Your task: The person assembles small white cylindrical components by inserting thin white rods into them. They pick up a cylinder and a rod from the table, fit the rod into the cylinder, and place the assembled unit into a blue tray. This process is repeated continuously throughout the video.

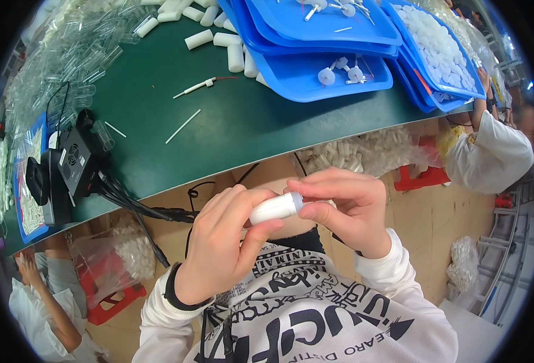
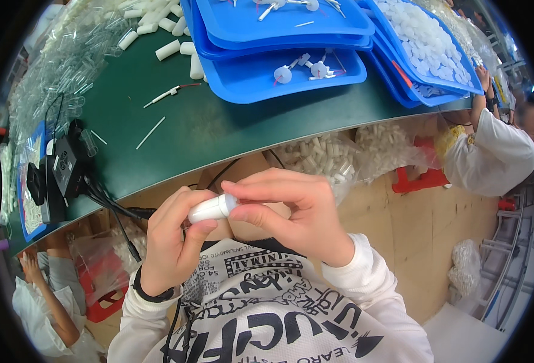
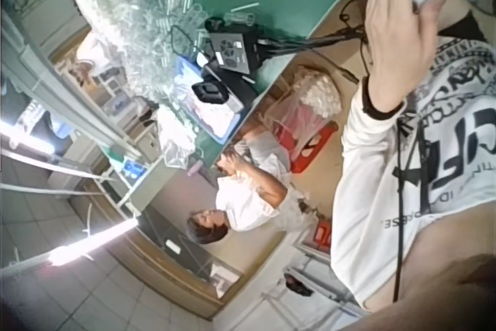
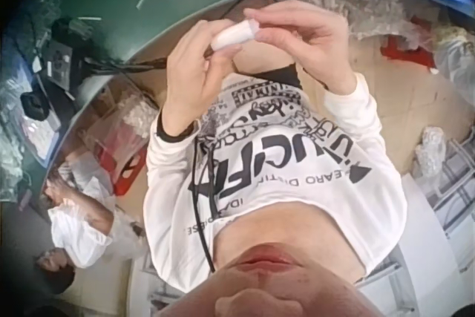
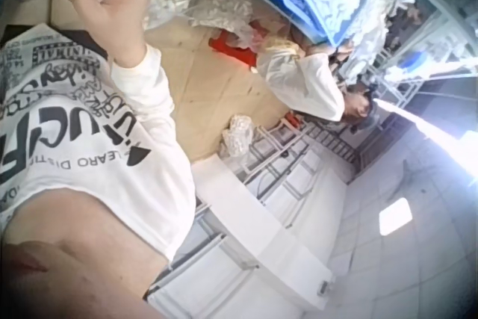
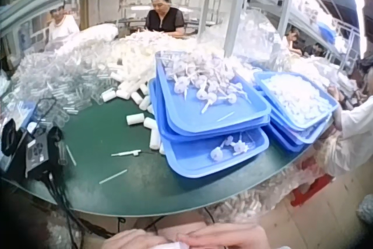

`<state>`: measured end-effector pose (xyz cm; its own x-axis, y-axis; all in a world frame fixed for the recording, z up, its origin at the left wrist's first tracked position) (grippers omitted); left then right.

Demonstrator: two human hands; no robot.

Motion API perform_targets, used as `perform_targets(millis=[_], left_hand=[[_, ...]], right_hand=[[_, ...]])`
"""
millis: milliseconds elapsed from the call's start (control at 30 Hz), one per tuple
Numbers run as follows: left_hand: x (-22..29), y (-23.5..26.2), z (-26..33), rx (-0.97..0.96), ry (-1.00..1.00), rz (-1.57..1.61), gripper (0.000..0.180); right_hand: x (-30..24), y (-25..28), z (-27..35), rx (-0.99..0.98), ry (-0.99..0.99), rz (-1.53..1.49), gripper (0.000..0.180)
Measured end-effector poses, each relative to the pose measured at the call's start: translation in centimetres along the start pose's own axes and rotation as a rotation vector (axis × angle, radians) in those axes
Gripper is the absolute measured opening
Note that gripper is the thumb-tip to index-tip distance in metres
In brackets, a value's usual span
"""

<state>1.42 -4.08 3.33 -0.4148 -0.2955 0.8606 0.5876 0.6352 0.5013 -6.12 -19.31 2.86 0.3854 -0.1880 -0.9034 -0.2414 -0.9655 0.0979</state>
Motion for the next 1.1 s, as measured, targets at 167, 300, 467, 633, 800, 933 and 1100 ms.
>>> perform_targets(millis=[167,300,467,633,800,933,1100], left_hand=[[0.1,-0.1,0.1,0.055,-0.077,-0.093,0.026],[0.4,0.9,0.1,0.089,-0.139,-0.295,0.031],[0.9,1.5,0.5,0.186,-0.069,-0.188,0.037],[0.2,1.0,0.9,0.176,-0.102,-0.035,0.034],[0.1,0.6,0.8,0.152,-0.185,0.078,0.031],[-0.5,-0.1,1.3,0.184,-0.21,0.067,0.031],[-1.2,0.0,1.1,0.069,0.032,0.168,0.024]], right_hand=[[-0.3,-0.3,0.0,-0.02,0.043,0.157,0.026],[-0.5,-0.5,-0.1,-0.063,0.097,0.194,0.031],[-0.1,-0.6,0.3,0.015,0.054,0.098,0.037],[0.0,-0.4,0.0,-0.041,0.134,0.101,0.029],[-0.8,-0.2,-0.5,-0.09,0.165,0.156,0.028],[-0.4,-0.3,-0.2,-0.104,0.195,0.172,0.029],[0.2,-0.4,-0.2,-0.14,0.119,0.169,0.032]])
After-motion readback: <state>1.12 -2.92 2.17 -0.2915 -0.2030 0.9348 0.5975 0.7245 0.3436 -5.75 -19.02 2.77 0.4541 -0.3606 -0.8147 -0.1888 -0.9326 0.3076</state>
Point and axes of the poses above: each hand's wrist, its own z-axis away from the middle knuckle, its own y-axis out of the back of the hand, x = y × z, the point moved 4 cm from there along -z, towards the middle knuckle, and after that the axes turned 12 degrees about y, right-handed, at the moved point
